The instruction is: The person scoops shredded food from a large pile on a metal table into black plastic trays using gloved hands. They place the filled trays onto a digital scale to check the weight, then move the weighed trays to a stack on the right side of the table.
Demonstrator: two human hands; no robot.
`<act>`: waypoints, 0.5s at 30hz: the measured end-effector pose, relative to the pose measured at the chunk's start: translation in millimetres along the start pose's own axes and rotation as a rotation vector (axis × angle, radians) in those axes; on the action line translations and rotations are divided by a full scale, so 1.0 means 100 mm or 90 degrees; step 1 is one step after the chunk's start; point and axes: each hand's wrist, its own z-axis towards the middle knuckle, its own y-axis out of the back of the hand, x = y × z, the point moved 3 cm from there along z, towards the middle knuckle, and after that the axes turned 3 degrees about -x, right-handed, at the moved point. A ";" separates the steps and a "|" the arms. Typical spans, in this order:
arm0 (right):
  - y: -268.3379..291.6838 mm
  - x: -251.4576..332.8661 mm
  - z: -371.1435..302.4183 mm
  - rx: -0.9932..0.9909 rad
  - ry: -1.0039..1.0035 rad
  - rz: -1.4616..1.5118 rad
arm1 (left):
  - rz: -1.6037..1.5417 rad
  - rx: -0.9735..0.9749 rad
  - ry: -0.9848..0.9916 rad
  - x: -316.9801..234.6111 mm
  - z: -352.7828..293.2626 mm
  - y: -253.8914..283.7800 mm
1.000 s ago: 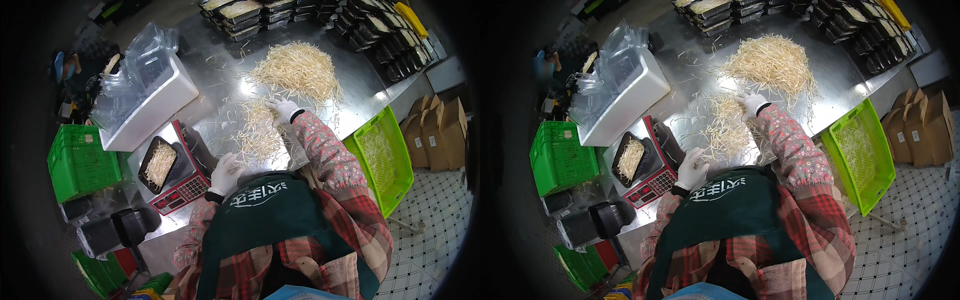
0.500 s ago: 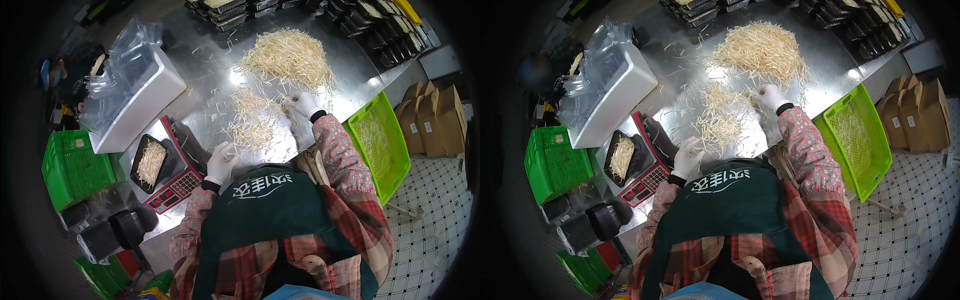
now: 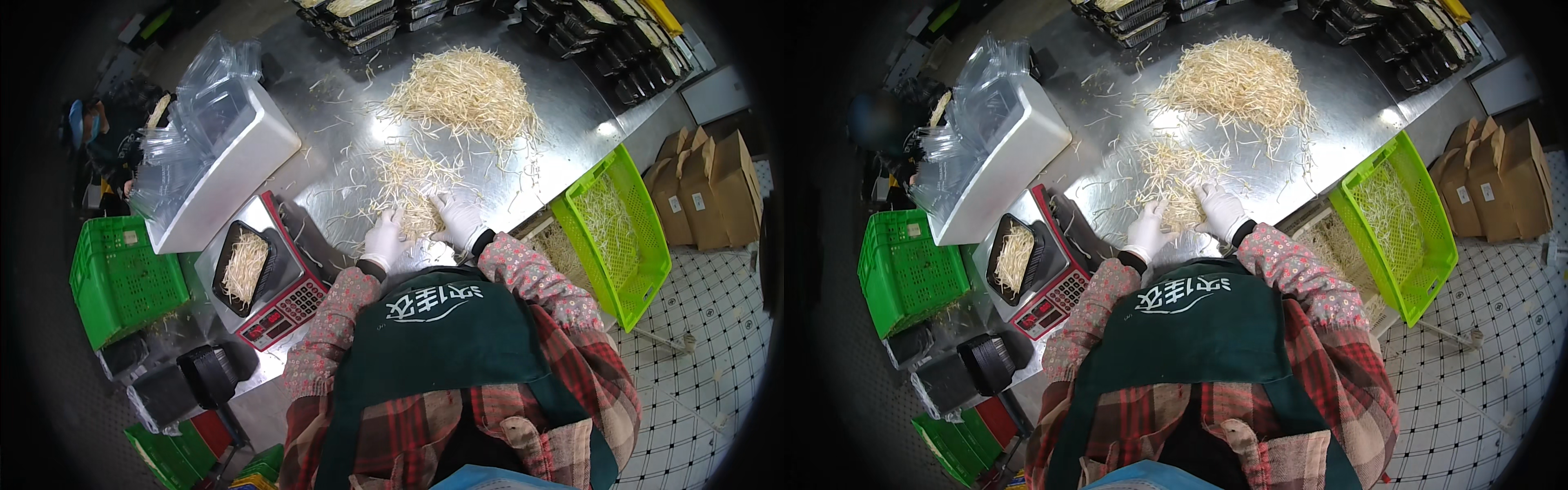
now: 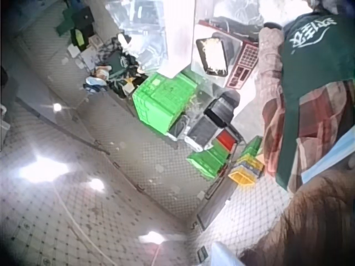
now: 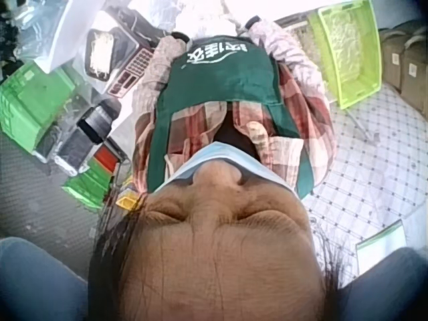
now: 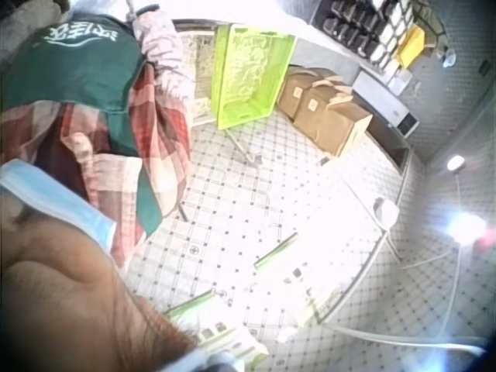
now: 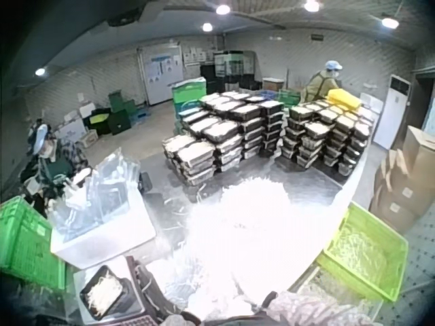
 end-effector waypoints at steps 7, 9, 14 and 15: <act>-0.30 -0.55 0.09 -0.039 -0.095 0.238 | -0.022 0.001 -0.011 0.36 0.03 -0.14; 0.07 -0.59 0.12 -0.054 -0.142 0.251 | -0.068 -0.027 -0.029 0.53 -0.08 -0.10; 0.35 -0.34 0.25 -0.060 -0.113 0.355 | -0.166 -0.100 -0.096 0.11 -0.12 0.09; 0.27 -0.29 0.28 -0.026 -0.080 0.320 | -0.151 -0.103 -0.095 -0.03 -0.08 0.11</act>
